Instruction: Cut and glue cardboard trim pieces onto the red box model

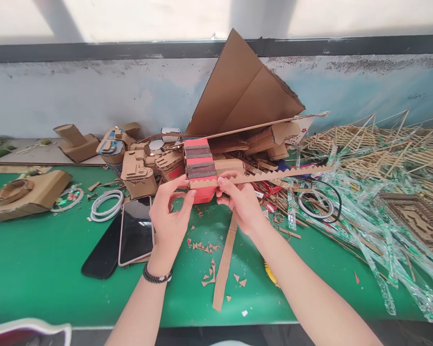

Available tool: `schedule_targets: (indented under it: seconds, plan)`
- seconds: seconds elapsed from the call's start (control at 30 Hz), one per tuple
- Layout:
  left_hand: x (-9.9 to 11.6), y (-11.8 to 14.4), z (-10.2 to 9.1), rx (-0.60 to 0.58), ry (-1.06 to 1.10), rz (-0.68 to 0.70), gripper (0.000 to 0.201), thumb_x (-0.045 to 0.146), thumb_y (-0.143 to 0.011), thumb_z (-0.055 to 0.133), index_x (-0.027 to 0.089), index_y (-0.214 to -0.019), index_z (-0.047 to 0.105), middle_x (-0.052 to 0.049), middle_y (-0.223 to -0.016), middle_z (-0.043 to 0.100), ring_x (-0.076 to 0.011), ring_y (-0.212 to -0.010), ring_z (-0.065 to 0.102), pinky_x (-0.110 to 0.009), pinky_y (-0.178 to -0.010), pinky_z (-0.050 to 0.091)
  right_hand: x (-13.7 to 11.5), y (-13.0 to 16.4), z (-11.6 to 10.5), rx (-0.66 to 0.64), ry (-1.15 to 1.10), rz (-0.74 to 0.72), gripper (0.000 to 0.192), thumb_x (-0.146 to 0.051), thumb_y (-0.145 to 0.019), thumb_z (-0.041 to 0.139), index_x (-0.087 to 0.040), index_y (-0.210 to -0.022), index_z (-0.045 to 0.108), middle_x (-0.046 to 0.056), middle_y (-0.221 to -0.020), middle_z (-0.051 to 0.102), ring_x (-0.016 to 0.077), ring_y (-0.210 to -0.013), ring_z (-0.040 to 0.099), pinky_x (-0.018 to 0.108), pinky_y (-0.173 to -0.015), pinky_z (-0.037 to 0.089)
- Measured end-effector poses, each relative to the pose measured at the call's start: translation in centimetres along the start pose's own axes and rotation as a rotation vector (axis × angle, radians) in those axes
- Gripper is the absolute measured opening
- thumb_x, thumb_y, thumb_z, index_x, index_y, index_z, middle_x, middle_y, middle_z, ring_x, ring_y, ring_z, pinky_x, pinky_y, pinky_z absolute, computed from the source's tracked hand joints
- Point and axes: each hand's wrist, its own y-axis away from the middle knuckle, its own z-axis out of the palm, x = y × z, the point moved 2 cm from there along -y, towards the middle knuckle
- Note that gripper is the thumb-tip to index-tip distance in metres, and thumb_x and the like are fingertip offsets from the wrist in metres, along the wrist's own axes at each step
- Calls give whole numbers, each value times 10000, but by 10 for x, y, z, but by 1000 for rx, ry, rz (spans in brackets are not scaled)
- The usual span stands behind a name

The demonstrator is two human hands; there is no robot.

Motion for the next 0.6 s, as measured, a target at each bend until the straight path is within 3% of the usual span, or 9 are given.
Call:
schedule_targets:
  seconds: [0.1,0.3,0.6]
  plan:
    - [-1,0,0,10,48,-14,408,236,-967,769,280,-1364,690,-57,-1168,759,-182,-1065,745,-296,-827,663,0,-1,1,9,6,-9,419,-466,-708,937,-234,-931,670,-61,-732,661,96,-645,617,189,-553,529]
    - [3,-2,-1,12,-30,101,229,181,-970,752,272,-1178,785,-49,-1161,767,-173,-1030,740,-315,-838,666,-2,-1,3,20,12,-19,408,-468,-708,933,-233,-908,666,-65,-702,644,95,-631,606,188,-545,525]
    - [9,-3,-1,20,-82,84,200,210,-984,742,258,-1174,785,-45,-1102,773,-161,-964,747,-299,-795,663,-3,-1,6,27,31,-20,420,-482,-695,930,-236,-901,658,-69,-676,633,98,-623,593,194,-550,523]
